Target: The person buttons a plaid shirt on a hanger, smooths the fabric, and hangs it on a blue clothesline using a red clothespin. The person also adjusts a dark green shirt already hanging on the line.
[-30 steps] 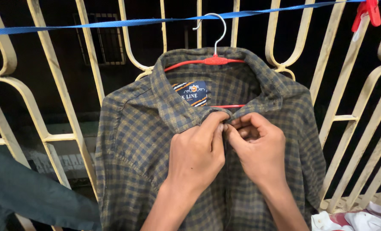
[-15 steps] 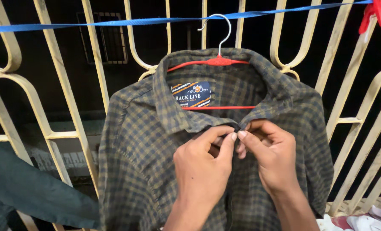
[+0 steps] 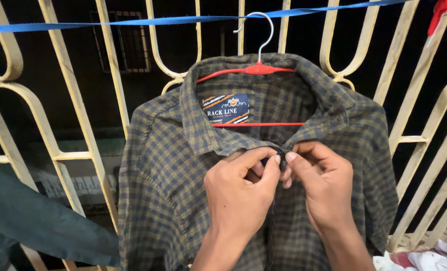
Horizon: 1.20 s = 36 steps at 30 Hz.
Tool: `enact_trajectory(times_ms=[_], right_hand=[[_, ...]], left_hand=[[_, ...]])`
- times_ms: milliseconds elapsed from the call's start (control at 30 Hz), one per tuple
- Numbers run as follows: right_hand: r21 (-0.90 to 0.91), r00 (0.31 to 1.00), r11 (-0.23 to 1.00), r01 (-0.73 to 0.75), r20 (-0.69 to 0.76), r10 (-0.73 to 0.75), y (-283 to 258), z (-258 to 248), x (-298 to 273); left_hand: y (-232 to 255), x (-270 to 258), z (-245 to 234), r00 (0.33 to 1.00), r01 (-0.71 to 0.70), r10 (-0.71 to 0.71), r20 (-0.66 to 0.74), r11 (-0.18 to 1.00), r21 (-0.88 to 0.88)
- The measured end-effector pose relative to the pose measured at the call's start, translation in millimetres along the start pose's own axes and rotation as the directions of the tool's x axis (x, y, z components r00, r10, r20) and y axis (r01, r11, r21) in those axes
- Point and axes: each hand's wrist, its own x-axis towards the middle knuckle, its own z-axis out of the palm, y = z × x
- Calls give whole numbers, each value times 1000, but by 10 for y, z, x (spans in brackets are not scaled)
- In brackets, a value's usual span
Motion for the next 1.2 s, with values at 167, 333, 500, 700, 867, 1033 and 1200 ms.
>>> enact_trajectory(times_ms=[167, 333, 500, 700, 867, 1033, 1200], right_hand=[[78, 1000, 997, -24, 11, 24, 40, -31, -19], [78, 1000, 997, 1, 12, -2, 56, -30, -26], [81, 1000, 996, 24, 6, -25, 77, -45, -41], [45, 1000, 999, 3, 16, -4, 70, -90, 2], [18, 997, 998, -60, 39, 60, 20, -86, 37], [-31, 996, 996, -82, 22, 83, -28, -58, 57], [-94, 998, 994, -63, 9, 64, -34, -25, 58]], left_hand=[[10, 20, -8, 1000, 7, -7, 0, 997, 75], [13, 29, -13, 1000, 25, -26, 12, 994, 102], [-7, 29, 4, 1000, -10, 11, -15, 995, 95], [-8, 23, -15, 999, -36, 34, 23, 993, 112], [-49, 36, -15, 993, -110, 106, 44, 989, 96], [-84, 46, -51, 965, -261, 256, 60, 956, 130], [-7, 51, -64, 983, -143, 121, 140, 977, 161]])
